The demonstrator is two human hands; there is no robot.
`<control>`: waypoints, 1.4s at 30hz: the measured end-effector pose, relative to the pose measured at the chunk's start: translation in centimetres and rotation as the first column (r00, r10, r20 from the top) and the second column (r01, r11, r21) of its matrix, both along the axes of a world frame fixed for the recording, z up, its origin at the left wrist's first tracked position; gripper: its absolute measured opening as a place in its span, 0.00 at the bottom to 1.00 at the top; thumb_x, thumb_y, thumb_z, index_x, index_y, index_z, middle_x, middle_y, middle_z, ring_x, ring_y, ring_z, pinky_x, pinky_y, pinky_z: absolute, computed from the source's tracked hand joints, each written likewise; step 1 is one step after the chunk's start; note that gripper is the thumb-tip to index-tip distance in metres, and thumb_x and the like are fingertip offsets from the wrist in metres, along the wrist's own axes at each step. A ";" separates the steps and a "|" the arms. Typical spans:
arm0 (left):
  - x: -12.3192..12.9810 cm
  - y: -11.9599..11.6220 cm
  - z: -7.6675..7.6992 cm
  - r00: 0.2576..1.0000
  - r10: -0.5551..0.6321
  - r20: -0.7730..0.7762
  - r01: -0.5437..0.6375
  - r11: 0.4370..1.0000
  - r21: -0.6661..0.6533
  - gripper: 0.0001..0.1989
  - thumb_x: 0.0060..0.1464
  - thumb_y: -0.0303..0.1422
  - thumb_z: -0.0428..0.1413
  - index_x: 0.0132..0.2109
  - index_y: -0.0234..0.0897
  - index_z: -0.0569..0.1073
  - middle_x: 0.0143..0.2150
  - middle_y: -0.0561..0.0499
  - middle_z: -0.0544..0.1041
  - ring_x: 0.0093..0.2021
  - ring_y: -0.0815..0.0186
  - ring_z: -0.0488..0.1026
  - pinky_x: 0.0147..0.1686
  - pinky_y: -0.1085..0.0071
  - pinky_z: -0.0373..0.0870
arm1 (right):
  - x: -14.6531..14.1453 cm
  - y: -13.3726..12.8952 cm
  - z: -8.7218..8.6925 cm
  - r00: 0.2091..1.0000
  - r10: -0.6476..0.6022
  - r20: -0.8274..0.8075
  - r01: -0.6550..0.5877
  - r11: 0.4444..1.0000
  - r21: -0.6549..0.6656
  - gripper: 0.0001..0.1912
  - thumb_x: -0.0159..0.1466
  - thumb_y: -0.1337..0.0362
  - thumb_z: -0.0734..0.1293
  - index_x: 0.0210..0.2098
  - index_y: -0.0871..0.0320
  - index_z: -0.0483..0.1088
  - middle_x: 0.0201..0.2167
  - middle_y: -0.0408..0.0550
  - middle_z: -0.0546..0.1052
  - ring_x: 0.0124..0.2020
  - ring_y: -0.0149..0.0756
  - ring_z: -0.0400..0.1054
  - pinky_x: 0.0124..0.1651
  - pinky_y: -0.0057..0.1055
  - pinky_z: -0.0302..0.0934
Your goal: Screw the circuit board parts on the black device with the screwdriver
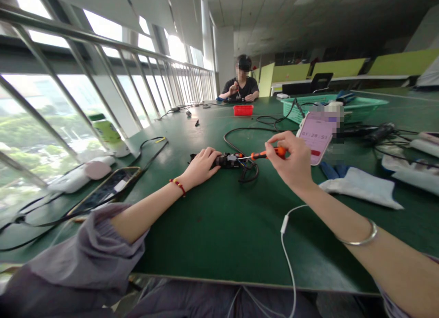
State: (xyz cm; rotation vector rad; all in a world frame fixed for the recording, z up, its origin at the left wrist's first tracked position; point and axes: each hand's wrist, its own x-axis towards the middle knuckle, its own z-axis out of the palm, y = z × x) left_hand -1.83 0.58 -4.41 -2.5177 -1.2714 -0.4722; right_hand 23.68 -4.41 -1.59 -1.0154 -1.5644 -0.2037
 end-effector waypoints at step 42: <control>0.2 0.0 0.0 1.000 0.001 0.011 -0.001 1.000 -0.015 0.18 0.58 0.33 0.52 0.55 0.34 0.64 0.52 0.42 0.65 0.49 0.56 0.64 0.51 0.60 0.65 | 0.2 0.0 0.0 0.999 0.025 -0.021 -0.023 0.995 0.093 0.10 0.56 0.62 0.68 0.37 0.51 0.66 0.31 0.44 0.70 0.34 0.38 0.66 0.42 0.41 0.61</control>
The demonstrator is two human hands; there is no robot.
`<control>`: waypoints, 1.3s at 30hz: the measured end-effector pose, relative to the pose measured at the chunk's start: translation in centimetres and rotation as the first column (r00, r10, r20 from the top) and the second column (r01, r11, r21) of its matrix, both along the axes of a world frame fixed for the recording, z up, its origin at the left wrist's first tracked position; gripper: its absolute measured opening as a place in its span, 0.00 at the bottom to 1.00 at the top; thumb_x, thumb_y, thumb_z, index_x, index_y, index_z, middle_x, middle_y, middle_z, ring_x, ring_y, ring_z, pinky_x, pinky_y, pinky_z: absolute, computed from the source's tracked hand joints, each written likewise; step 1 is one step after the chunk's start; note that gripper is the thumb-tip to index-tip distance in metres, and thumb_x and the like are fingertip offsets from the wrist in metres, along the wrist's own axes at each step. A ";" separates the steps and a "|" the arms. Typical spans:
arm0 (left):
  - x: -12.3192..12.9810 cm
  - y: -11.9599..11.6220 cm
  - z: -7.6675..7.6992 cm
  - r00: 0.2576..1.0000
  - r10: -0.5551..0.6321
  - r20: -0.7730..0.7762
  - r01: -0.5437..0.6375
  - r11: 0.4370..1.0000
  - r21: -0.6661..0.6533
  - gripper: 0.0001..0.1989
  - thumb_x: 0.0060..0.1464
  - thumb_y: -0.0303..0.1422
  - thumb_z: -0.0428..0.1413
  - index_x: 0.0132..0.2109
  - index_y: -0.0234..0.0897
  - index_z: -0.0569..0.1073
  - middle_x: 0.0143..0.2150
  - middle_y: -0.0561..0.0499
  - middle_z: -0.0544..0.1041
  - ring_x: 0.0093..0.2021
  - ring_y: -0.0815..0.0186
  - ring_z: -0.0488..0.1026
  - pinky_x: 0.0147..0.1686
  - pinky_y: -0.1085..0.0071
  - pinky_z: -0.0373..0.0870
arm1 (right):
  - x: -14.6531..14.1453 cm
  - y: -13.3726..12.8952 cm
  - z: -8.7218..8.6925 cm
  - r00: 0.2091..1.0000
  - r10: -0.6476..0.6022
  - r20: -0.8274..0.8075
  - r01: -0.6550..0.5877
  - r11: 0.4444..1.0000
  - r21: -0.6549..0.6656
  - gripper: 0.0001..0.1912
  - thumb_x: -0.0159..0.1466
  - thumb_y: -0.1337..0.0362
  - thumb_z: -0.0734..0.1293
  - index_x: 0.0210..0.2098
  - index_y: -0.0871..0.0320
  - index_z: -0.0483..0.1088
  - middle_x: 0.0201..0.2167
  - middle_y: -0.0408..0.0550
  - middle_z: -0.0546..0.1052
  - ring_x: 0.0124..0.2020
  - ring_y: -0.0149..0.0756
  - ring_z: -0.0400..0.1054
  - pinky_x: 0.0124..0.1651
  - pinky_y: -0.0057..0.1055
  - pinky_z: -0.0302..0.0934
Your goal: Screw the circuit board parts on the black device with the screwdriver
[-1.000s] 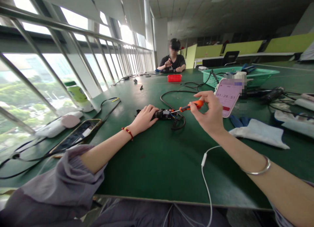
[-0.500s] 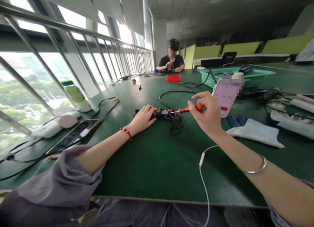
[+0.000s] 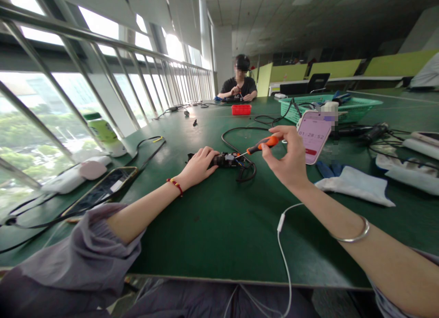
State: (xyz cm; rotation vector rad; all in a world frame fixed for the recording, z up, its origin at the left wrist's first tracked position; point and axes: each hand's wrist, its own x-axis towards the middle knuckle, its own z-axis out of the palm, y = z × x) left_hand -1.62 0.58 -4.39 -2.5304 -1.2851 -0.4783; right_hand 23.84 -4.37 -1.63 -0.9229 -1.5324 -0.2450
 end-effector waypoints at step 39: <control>0.0 0.0 0.0 1.000 -0.004 0.002 0.004 1.000 0.001 0.18 0.58 0.32 0.52 0.54 0.35 0.64 0.51 0.43 0.65 0.49 0.56 0.64 0.50 0.60 0.66 | -0.1 -0.1 0.1 0.999 0.049 0.013 -0.049 0.999 0.008 0.09 0.56 0.62 0.67 0.36 0.52 0.65 0.33 0.45 0.71 0.34 0.36 0.67 0.38 0.37 0.63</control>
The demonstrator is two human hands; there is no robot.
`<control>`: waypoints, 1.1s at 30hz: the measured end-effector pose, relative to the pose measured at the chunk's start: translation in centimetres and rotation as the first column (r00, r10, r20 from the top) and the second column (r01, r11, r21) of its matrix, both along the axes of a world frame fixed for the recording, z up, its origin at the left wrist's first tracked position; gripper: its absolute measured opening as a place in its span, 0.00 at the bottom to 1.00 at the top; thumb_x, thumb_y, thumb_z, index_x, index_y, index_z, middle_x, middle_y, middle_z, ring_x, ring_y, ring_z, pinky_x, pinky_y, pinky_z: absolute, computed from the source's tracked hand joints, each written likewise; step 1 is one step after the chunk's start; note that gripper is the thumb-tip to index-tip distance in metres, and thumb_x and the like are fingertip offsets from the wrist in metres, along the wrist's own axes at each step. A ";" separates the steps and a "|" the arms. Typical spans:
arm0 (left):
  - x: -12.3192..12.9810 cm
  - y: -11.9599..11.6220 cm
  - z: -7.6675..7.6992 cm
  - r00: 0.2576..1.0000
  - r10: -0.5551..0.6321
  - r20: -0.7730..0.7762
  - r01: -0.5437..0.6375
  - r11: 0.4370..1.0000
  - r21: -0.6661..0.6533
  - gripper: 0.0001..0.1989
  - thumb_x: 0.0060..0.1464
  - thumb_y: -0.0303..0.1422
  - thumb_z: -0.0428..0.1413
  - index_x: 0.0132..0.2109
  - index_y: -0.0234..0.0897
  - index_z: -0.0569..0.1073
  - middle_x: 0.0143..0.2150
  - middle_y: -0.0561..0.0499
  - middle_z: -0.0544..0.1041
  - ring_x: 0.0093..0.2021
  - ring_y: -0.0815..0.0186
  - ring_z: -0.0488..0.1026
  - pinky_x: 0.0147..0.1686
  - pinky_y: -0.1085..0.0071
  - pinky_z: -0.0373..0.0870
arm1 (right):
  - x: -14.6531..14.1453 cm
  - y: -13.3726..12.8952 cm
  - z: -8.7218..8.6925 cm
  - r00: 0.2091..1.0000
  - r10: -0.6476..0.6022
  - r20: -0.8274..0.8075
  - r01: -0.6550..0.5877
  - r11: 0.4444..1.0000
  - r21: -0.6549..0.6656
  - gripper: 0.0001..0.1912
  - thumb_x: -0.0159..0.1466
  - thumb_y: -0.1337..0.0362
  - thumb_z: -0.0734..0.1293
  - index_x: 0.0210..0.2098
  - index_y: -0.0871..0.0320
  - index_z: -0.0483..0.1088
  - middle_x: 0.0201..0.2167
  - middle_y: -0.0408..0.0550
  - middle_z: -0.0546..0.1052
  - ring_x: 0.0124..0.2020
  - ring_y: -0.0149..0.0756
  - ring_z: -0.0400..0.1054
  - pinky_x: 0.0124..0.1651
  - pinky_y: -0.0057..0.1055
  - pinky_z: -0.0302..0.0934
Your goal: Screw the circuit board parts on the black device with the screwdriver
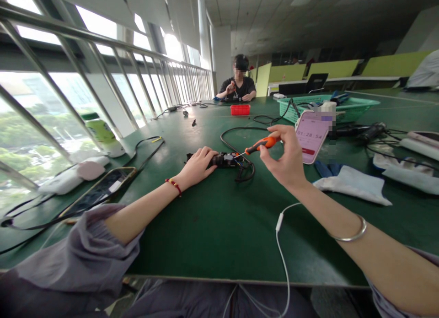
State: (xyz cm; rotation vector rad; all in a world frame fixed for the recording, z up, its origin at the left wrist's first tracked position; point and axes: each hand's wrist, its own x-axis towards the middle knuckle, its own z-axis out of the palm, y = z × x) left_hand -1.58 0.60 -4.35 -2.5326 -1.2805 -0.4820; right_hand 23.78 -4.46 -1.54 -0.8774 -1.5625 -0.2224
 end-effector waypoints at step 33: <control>0.0 0.0 0.0 1.000 0.000 -0.006 0.000 1.000 0.009 0.18 0.58 0.32 0.52 0.54 0.33 0.64 0.51 0.42 0.66 0.48 0.56 0.64 0.50 0.60 0.66 | 0.1 0.0 0.0 0.999 -0.008 0.043 0.014 0.987 -0.159 0.05 0.59 0.59 0.66 0.30 0.53 0.67 0.21 0.43 0.68 0.28 0.36 0.67 0.36 0.37 0.63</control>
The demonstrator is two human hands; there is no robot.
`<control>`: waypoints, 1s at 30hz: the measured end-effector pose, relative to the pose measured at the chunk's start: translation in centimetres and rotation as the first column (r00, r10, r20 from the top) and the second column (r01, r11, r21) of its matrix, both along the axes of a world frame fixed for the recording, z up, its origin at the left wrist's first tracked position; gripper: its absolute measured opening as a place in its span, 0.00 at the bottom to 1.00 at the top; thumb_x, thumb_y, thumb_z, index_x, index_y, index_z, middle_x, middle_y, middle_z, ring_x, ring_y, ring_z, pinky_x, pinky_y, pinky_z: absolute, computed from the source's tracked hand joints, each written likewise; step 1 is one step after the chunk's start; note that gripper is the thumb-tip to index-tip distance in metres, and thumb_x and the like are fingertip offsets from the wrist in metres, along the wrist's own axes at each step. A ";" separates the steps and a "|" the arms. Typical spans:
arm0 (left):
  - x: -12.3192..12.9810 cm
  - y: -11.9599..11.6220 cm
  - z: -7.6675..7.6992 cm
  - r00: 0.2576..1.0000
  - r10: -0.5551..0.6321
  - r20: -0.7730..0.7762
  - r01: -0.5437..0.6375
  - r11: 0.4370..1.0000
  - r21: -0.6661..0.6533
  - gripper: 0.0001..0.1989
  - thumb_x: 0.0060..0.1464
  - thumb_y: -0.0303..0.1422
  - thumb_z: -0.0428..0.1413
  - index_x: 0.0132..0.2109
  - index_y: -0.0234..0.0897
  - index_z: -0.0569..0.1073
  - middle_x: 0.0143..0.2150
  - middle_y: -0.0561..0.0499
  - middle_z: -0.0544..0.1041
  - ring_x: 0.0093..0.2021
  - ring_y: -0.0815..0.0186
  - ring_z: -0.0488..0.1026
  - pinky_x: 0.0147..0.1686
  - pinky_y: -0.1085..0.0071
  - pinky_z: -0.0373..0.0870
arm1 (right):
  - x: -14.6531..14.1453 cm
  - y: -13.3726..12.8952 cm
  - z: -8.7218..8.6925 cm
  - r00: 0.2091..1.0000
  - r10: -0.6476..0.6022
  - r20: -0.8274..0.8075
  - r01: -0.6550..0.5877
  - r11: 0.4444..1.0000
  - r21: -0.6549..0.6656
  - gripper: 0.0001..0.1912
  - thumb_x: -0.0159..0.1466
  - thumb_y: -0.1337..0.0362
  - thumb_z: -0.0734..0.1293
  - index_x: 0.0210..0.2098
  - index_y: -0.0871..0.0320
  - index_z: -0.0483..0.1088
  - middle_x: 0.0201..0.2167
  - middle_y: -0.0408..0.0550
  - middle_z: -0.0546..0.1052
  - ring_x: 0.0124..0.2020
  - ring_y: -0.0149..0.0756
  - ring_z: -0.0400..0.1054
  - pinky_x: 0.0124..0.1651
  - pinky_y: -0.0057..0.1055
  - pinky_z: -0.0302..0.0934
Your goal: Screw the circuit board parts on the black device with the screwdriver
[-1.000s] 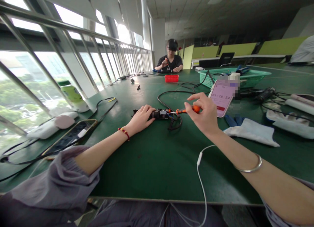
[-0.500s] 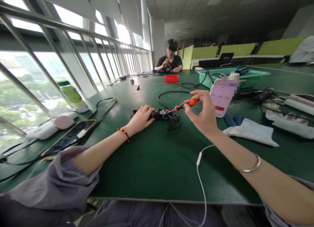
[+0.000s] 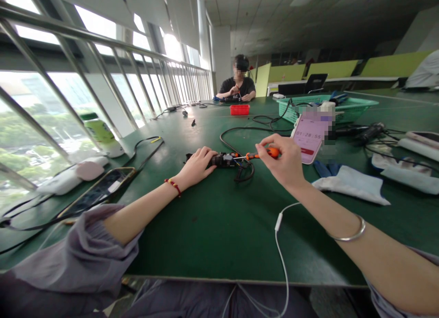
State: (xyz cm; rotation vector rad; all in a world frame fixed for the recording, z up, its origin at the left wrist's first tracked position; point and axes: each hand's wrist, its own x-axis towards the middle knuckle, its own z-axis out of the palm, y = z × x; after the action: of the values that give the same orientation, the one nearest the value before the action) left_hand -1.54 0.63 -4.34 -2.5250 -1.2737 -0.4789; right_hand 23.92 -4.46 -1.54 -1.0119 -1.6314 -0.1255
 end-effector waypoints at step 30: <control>0.0 0.1 -0.1 1.000 -0.007 0.013 0.007 1.000 -0.005 0.17 0.58 0.32 0.52 0.54 0.35 0.64 0.51 0.43 0.65 0.49 0.57 0.64 0.49 0.59 0.66 | -0.1 0.0 0.1 0.999 0.011 -0.053 -0.010 1.000 0.011 0.07 0.57 0.60 0.67 0.33 0.53 0.67 0.29 0.44 0.72 0.26 0.32 0.65 0.28 0.32 0.59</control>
State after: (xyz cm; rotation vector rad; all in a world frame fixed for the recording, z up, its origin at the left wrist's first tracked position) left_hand -1.57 0.72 -4.43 -2.5357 -1.2725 -0.4943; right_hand 23.83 -4.48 -1.46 -0.9910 -1.5859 -0.0993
